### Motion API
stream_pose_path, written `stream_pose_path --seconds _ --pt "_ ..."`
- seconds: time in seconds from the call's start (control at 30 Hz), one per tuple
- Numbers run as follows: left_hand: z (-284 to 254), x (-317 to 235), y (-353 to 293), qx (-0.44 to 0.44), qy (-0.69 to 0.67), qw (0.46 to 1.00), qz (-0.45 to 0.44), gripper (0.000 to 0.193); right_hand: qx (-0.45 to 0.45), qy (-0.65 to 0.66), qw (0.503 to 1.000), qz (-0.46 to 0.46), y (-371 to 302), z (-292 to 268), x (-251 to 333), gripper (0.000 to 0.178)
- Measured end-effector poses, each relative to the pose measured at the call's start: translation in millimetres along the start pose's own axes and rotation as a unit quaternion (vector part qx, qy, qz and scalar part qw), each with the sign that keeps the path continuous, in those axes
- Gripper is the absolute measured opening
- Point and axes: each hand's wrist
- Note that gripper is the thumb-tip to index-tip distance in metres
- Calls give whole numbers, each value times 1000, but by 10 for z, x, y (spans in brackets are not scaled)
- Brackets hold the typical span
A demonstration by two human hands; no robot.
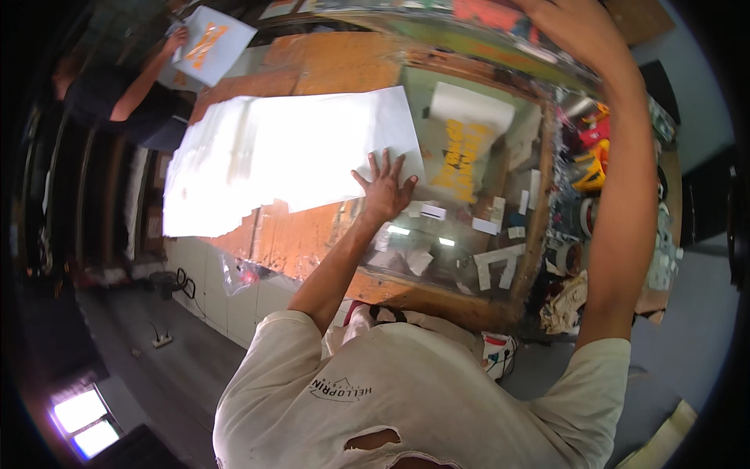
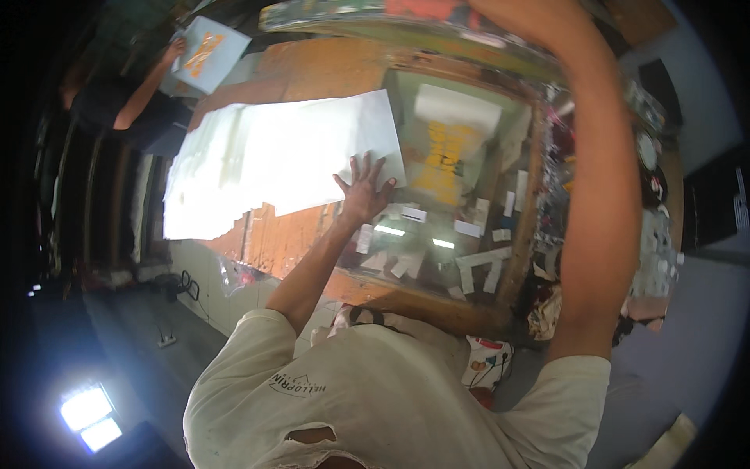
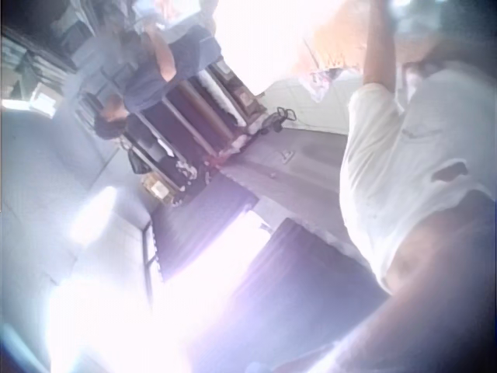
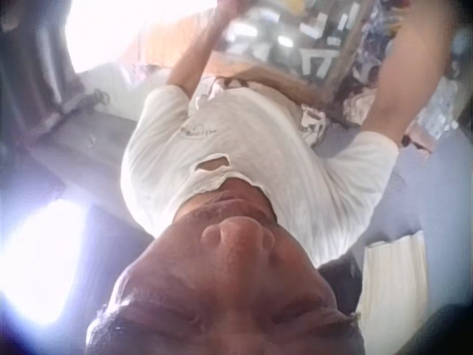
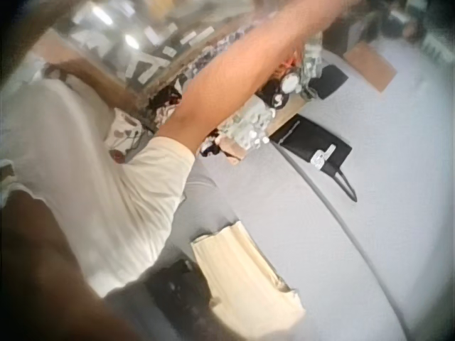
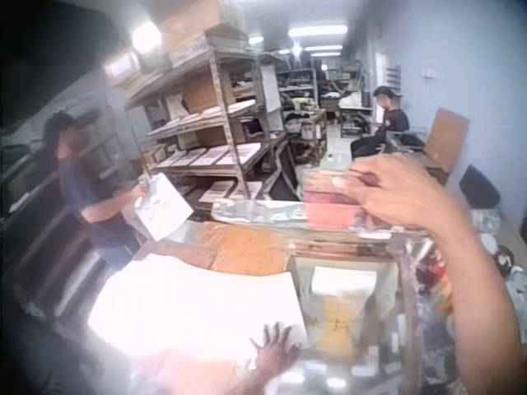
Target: The person performs screen printing by placing sheets of paper onto a backlit glass table, lowering a screen frame, and using a squeegee to apply orange ink across the stencil.
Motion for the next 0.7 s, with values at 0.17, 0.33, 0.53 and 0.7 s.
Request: stream_pose_path --seconds 0.17,0.33,0.53,0.7 --pt "516 -874 -89 -46 -17 982 185 68 31 25 999 -30 23 39 -180 40" --pt "707 -1429 -262 -29 -32 967 252 65 102 -85 965 -224 115 -36 -305 46" --pt "543 -1654 -513 53 -25 956 288 66 -15 -107 975 -194 162 129 -370 49" --pt "535 -1555 -646 69 -46 947 312 68 1 -60 985 -162 115 75 -355 49"
Point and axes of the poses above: each hand's wrist, its own y-axis towards the middle knuckle, its own z-axis out of the palm, x = y × z, and after that the axes turned 13 degrees about -x, right-handed
